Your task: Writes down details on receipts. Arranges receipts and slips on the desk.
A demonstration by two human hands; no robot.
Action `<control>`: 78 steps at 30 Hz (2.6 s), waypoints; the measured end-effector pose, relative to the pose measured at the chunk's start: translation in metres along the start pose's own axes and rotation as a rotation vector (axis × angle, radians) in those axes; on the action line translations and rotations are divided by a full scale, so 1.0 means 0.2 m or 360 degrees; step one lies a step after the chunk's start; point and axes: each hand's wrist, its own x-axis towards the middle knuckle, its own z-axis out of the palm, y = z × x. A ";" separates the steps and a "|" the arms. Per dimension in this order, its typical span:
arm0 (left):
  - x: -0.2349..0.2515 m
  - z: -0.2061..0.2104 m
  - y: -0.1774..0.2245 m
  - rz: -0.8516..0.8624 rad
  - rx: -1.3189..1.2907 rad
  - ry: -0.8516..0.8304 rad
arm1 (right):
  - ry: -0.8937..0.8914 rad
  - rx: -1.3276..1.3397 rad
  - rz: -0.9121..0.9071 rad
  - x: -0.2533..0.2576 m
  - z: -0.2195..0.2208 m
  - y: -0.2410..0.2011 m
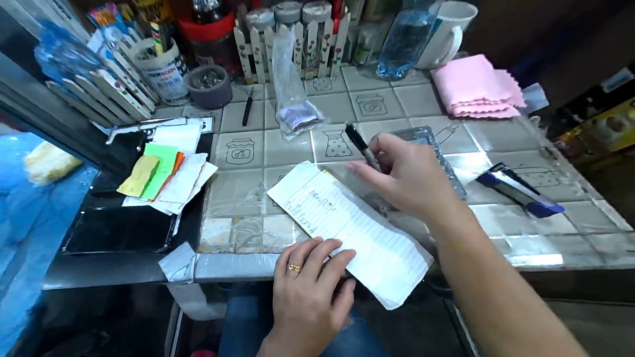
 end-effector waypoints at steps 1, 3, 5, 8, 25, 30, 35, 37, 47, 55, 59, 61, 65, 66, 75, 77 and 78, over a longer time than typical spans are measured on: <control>0.01 0.01 0.01 -0.0036 -0.0030 0.0040 | 0.0038 -0.0199 -0.0039 -0.02 0.01 0.01; 0.03 0.02 0.03 -0.0101 -0.0147 0.0129 | 0.0013 -0.0416 -0.0068 -0.04 0.02 0.01; 0.01 0.01 0.03 -0.0150 -0.0325 0.0176 | -0.0073 -0.0530 -0.0048 -0.06 0.04 0.02; -0.03 -0.03 0.00 -0.0205 -0.0550 0.0263 | -0.0007 -0.0517 -0.0124 -0.06 0.05 0.03; -0.27 -0.38 -0.02 0.0061 -0.0712 0.0442 | -0.0085 0.0457 -0.0814 -0.80 0.05 -0.52; -0.38 -0.52 -0.15 -0.0022 -0.0533 0.0290 | -0.0113 0.1250 -0.1060 -0.75 -0.07 -0.67; -0.57 -0.79 -0.40 -0.0395 -0.1189 0.0581 | -0.0547 0.1096 -0.0972 -0.47 0.03 -0.70; -0.65 -0.90 -0.44 -0.0663 -0.1265 0.0724 | -0.0716 0.0862 -0.1006 -0.24 0.11 -0.80; -0.92 -1.25 -0.42 -0.1181 -0.0485 0.0443 | -0.0612 0.0032 -0.0309 0.83 1.01 -1.21; -0.97 -1.33 -0.54 -0.1135 -0.0475 0.0842 | -0.0640 0.0708 -0.0180 0.78 0.89 -1.14; -0.82 -1.37 -0.54 -0.1163 -0.0430 0.0891 | -0.0491 0.1120 -0.0363 0.54 0.49 -1.22; -0.76 -1.38 -0.50 -0.1095 -0.0392 0.0857 | -0.0465 0.1377 -0.0529 0.39 0.30 -1.21; -0.63 -1.35 -0.40 -0.0997 -0.0453 0.0848 | -0.0567 0.1728 -0.0733 -0.10 0.14 -1.23; -0.60 -1.34 -0.38 -0.0963 -0.0472 0.0832 | -0.0520 0.1650 -0.0767 -0.22 0.16 -1.27; -0.59 -1.21 -0.22 -0.0677 -0.1348 0.0765 | -0.0166 0.1474 -0.0588 -0.61 0.52 -1.32; -0.63 -1.14 -0.22 -0.0650 -0.1547 0.0814 | -0.0100 0.1492 -0.0537 -0.63 0.53 -1.33; -0.64 -1.10 -0.21 -0.0651 -0.1579 0.0837 | -0.0076 0.1510 -0.0509 -0.63 0.53 -1.33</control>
